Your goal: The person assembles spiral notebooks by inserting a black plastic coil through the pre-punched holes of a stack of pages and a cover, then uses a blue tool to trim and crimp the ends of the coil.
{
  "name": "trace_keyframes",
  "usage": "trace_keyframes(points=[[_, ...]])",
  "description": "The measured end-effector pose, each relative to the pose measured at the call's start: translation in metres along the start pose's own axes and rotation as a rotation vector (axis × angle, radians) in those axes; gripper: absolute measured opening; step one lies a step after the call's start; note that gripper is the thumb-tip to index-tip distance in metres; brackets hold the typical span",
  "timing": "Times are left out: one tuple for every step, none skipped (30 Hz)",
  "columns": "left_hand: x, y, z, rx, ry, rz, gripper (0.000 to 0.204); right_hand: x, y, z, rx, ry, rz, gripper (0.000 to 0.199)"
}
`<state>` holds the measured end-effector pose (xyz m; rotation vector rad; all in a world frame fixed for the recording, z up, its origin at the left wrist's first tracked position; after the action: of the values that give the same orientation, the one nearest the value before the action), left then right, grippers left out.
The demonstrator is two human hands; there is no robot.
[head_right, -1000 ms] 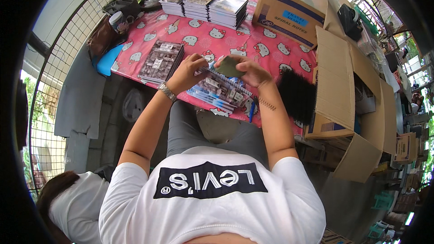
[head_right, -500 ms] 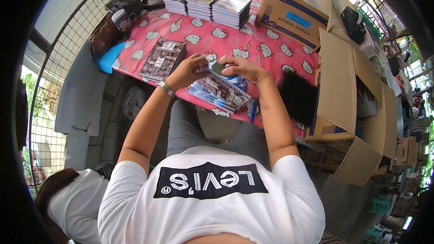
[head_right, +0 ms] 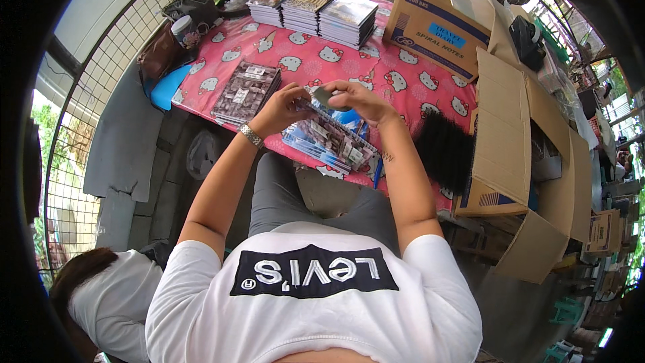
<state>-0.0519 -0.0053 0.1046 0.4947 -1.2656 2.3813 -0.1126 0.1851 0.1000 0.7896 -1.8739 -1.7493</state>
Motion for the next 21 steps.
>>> trace_keyframes(points=[[-0.002,0.004,0.0,0.032,-0.001,0.008,0.034,-0.006,0.015,-0.013,0.324,0.107,0.066,0.043],[-0.003,0.01,0.001,-0.036,-0.031,0.066,0.034,0.001,0.009,-0.011,0.178,0.081,0.009,0.044],[-0.005,0.016,-0.002,-0.111,-0.048,0.12,0.035,0.006,-0.003,-0.002,0.037,0.041,-0.048,0.046],[-0.005,0.02,-0.003,-0.184,-0.068,0.174,0.036,0.013,-0.017,0.01,-0.106,0.002,-0.104,0.047],[-0.002,0.019,-0.004,-0.186,-0.071,0.21,0.036,0.019,-0.035,0.035,-0.499,-0.085,-0.008,0.047],[-0.001,0.018,-0.005,-0.188,-0.078,0.246,0.035,0.019,-0.057,0.066,-0.641,-0.224,-0.088,0.048],[0.0,0.017,-0.004,-0.189,-0.09,0.285,0.034,0.016,-0.071,0.094,-0.781,-0.359,-0.168,0.05],[-0.006,0.024,0.001,-0.176,-0.129,0.31,0.031,0.006,-0.075,0.103,-1.026,-0.539,-0.203,0.05],[-0.012,0.032,0.002,-0.166,-0.163,0.333,0.029,-0.012,-0.079,0.112,-1.268,-0.729,-0.235,0.05],[-0.002,0.03,-0.009,-0.194,-0.16,0.32,0.027,-0.041,-0.116,0.159,-1.241,-0.739,-0.237,0.059],[0.007,0.019,-0.021,-0.308,-0.116,0.402,0.025,-0.071,-0.15,0.198,-1.217,-0.755,-0.249,0.07],[-0.01,0.025,-0.013,-0.386,-0.188,0.461,0.024,-0.07,-0.151,0.165,-1.257,-0.856,-0.083,0.073],[-0.024,0.029,-0.01,-0.475,-0.26,0.505,0.024,-0.083,-0.145,0.131,-1.293,-0.969,0.086,0.076],[-0.031,0.029,-0.011,-0.586,-0.314,0.535,0.023,-0.098,-0.14,0.113,-1.255,-0.998,0.197,0.079],[-0.034,0.029,-0.013,-0.516,-0.329,0.516,0.023,-0.116,-0.14,0.093,-1.169,-1.05,0.275,0.075],[-0.037,0.029,-0.016,-0.511,-0.361,0.517,0.023,-0.133,-0.15,0.07,-1.213,-1.026,0.173,0.073],[-0.042,0.028,-0.016,-0.499,-0.396,0.521,0.023,-0.146,-0.152,0.04,-1.291,-0.93,0.009,0.071],[-0.04,0.024,-0.02,-0.5,-0.417,0.513,0.023,-0.162,-0.167,0.027,-1.45,-0.888,-0.053,0.068],[-0.038,0.022,-0.023,-0.498,-0.445,0.503,0.023,-0.171,-0.17,0.019,-1.416,-0.926,-0.045,0.065],[-0.036,0.02,-0.025,-0.456,-0.434,0.495,0.023,-0.176,-0.171,0.015,-1.381,-0.961,-0.035,0.062],[-0.036,0.017,-0.025,-0.412,-0.428,0.488,0.022,-0.175,-0.164,0.016,-1.276,-1.007,-0.004,0.06]])
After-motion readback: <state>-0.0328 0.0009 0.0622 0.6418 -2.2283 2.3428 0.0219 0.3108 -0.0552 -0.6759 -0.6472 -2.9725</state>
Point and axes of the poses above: each hand's wrist, its own x-axis towards the middle knuckle, its own z-axis out of the back of the hand, y = z × x, the point moved 4 cm from there along x, towards the middle knuckle, and after that the axes turned 10 degrees about -y, right-handed, at the moved point
